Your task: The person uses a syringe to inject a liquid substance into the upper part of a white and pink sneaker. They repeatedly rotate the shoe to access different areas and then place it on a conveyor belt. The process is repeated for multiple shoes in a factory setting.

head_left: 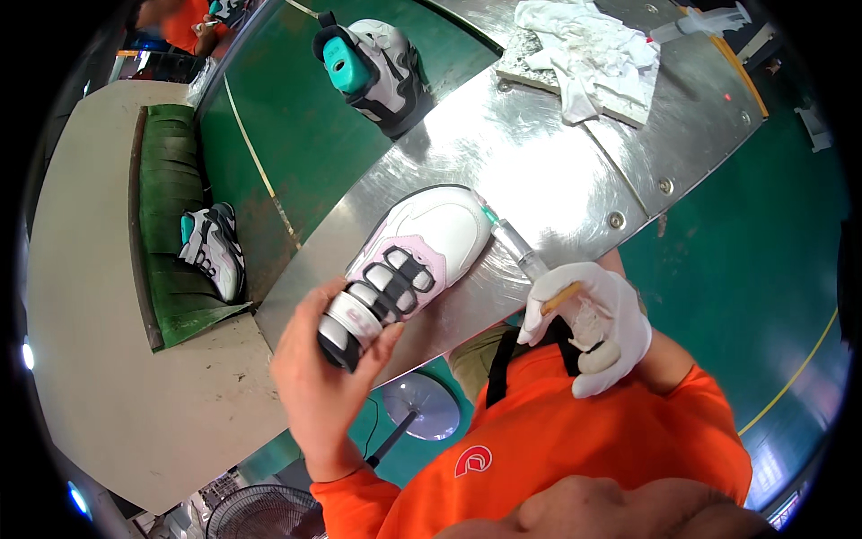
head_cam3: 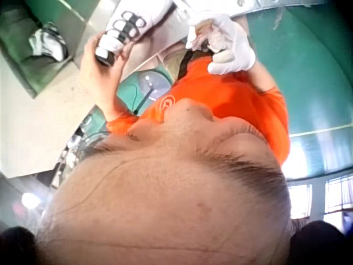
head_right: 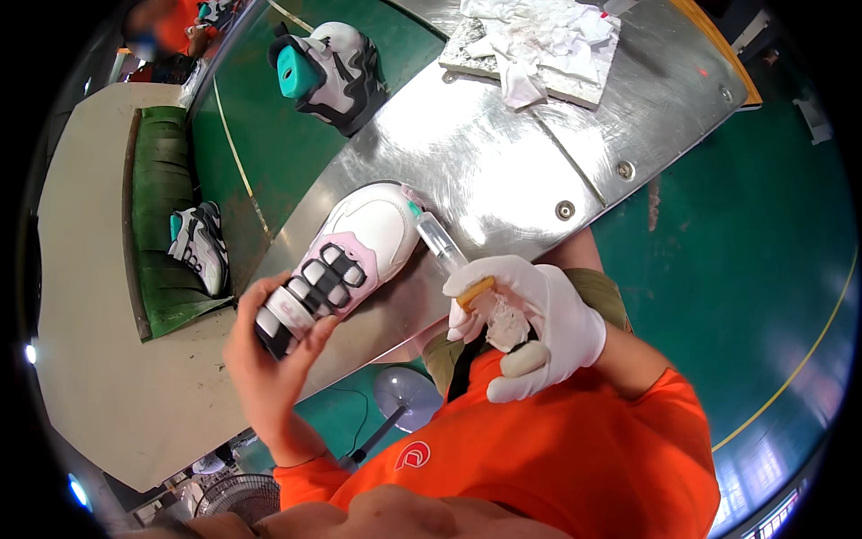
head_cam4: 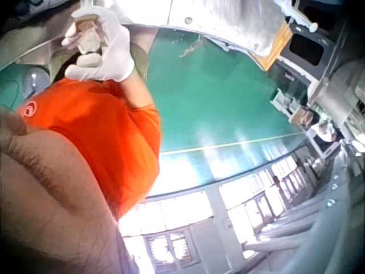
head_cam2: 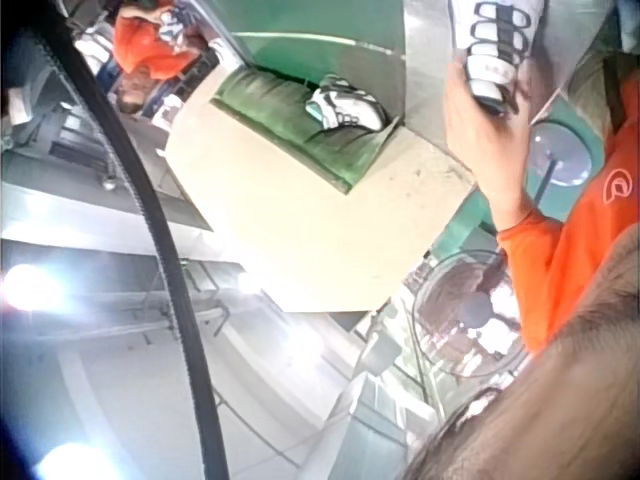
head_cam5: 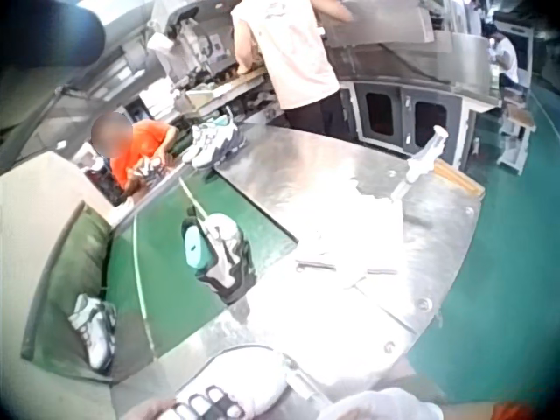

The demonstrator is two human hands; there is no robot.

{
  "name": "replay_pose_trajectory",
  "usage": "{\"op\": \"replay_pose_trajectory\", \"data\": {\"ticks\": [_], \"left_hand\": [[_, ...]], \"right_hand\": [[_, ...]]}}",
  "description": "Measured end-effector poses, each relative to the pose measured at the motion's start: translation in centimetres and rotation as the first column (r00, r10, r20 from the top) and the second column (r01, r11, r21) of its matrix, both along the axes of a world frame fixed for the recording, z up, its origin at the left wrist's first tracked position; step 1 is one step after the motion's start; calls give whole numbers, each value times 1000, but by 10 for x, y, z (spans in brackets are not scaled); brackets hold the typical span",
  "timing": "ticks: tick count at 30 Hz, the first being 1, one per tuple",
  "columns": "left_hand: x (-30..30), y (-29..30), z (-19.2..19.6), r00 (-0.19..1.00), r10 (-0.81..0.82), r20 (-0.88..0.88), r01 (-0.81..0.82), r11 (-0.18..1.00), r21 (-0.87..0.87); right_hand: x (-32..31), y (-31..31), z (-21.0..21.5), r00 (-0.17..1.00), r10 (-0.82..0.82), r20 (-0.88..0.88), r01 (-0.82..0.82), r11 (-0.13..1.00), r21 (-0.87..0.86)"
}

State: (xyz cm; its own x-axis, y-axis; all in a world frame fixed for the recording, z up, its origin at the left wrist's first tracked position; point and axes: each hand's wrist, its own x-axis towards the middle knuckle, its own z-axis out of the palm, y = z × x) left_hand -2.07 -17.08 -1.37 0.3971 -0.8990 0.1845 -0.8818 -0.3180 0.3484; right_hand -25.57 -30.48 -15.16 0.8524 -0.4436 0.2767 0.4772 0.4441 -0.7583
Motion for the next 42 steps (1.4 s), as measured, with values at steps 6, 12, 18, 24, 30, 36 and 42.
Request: {"op": "replay_pose_trajectory", "data": {"ticks": [6, 12, 18, 24, 30, 36, 42], "left_hand": [[20, -9, 24, 982, -6, -190, 42, 982, 183], [60, -40, 64, 837, -162, -523, 419, 805, 421], [72, -128, 39, 664, -204, -720, 626, 678, 385], [45, -171, -20, 655, -366, -661, 748, 437, 499], [42, -128, 11, 626, -353, -696, 624, 762, 175], [65, -71, 27, 359, -571, -739, 414, 807, -422], [84, -39, 9, 429, -601, -674, 163, 785, -597]], "right_hand": [[-2, 26, -10, 992, -122, 15, 123, 981, -148], [-5, 20, -14, 996, -83, -30, 75, 976, -206], [-2, 19, -22, 993, -121, 17, 122, 976, -181], [-3, 16, -24, 998, -57, 16, 58, 995, -84], [-4, -16, 19, 976, 101, 195, -98, 995, -25], [25, -38, 85, 918, 316, 240, -277, 943, -183], [48, -30, 110, 956, 274, -105, -282, 957, -69]]}}
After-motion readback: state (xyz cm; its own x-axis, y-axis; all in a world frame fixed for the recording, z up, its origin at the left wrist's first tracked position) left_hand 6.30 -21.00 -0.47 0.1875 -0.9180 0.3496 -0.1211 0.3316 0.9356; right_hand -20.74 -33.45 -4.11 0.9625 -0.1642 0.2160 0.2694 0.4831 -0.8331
